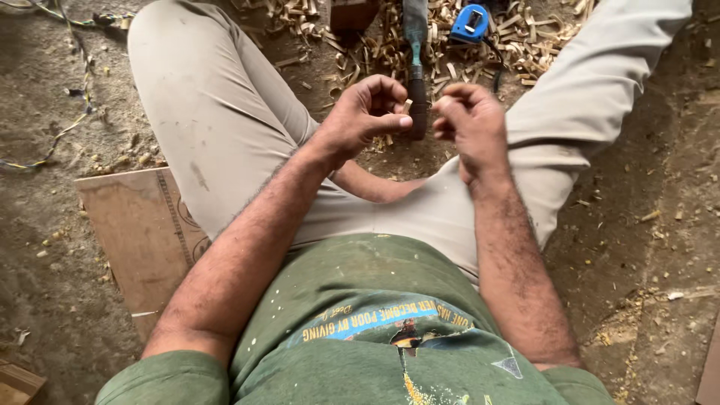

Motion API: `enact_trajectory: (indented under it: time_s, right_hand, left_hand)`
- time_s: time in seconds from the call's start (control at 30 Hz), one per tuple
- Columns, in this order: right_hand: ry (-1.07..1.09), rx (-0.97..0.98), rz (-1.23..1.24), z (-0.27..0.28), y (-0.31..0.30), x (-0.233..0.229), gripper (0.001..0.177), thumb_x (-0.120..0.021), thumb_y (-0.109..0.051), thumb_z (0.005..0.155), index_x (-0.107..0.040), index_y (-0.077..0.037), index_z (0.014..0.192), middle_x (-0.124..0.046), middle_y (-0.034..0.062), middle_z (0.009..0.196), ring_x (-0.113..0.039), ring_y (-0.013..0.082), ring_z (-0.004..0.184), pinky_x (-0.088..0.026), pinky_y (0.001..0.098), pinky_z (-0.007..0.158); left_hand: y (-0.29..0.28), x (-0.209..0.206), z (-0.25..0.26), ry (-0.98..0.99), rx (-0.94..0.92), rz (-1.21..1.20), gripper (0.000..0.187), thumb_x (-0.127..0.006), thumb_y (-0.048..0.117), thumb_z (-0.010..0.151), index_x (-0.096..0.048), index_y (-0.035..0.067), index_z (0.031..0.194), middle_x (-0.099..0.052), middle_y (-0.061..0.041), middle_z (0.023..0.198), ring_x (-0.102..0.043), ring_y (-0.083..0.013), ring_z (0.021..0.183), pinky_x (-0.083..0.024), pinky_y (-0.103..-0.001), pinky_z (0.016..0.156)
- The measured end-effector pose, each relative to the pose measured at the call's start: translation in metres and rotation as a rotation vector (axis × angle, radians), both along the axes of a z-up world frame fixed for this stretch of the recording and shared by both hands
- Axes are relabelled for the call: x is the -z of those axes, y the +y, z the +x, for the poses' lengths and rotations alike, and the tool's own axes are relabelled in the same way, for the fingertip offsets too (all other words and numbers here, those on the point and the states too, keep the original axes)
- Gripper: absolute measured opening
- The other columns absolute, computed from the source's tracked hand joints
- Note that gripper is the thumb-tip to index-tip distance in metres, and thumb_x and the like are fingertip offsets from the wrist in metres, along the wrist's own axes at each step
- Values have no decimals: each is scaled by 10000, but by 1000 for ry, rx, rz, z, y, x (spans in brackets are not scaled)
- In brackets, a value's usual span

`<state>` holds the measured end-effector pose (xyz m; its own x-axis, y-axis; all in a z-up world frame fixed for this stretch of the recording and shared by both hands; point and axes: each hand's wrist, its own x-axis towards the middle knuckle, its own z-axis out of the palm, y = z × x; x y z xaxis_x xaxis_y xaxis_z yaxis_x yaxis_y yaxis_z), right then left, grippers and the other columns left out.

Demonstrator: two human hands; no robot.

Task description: The person uses a chisel and a wooden mallet to carve details into small wooden pieces while sitting on the floor.

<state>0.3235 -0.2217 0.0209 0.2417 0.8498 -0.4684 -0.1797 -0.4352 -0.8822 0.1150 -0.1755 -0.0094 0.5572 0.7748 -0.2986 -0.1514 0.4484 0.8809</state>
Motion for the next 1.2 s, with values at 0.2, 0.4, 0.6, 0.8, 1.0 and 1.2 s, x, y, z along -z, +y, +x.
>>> enact_trajectory:
  time_s: [0.2,0.4,0.6,0.8,1.0,1.2]
  right_hand:
    - [-88,-377,0,-14,2,-10,216,-674,-10,961,-656,-10,1176,-729,84,1046,-737,124,916,-665,261,842]
    - [-114,-422,-7,-26,3,1,158,-690,-19,975,-617,-35,1114,-718,81,1048,-727,126,947,-657,256,862]
    - [-122,-335,52,-22,3,7,130,-713,-30,970,-605,-48,1041,-719,68,1009,-745,116,903,-684,246,810]
    - [-153,-338,160,-20,0,12,158,-768,-63,992,-621,-45,1050,-699,49,956,-687,90,851,-636,227,760]
    - [-219,-237,265,-20,0,13,199,-763,-69,998,-612,-54,1127,-676,41,1000,-669,92,866,-624,216,738]
    - [-86,-154,322,-15,3,22,316,-778,-25,982,-585,-37,1231,-677,56,1069,-678,107,951,-624,227,848]
  left_hand:
    - [3,2,-1,-7,-54,-92,248,-759,85,934,-667,101,1163,-730,-19,966,-690,-96,877,-618,-266,752]
    - [3,20,-1,-57,-93,-56,212,-776,50,960,-644,65,1126,-711,-26,951,-688,-96,852,-612,-252,743]
    - [5,23,0,-144,-116,-72,214,-736,34,968,-660,56,1167,-741,-49,1058,-730,-119,981,-659,-292,904]
    - [6,17,-2,-182,-120,-105,224,-710,65,985,-637,56,1197,-738,-59,1088,-728,-133,1021,-658,-313,949]
    - [8,25,1,-10,-134,39,193,-741,122,1001,-635,49,1146,-728,-37,996,-687,-79,893,-606,-239,784]
    - [6,14,-1,187,-69,114,148,-760,177,983,-682,53,1006,-701,-12,893,-649,-50,786,-577,-213,693]
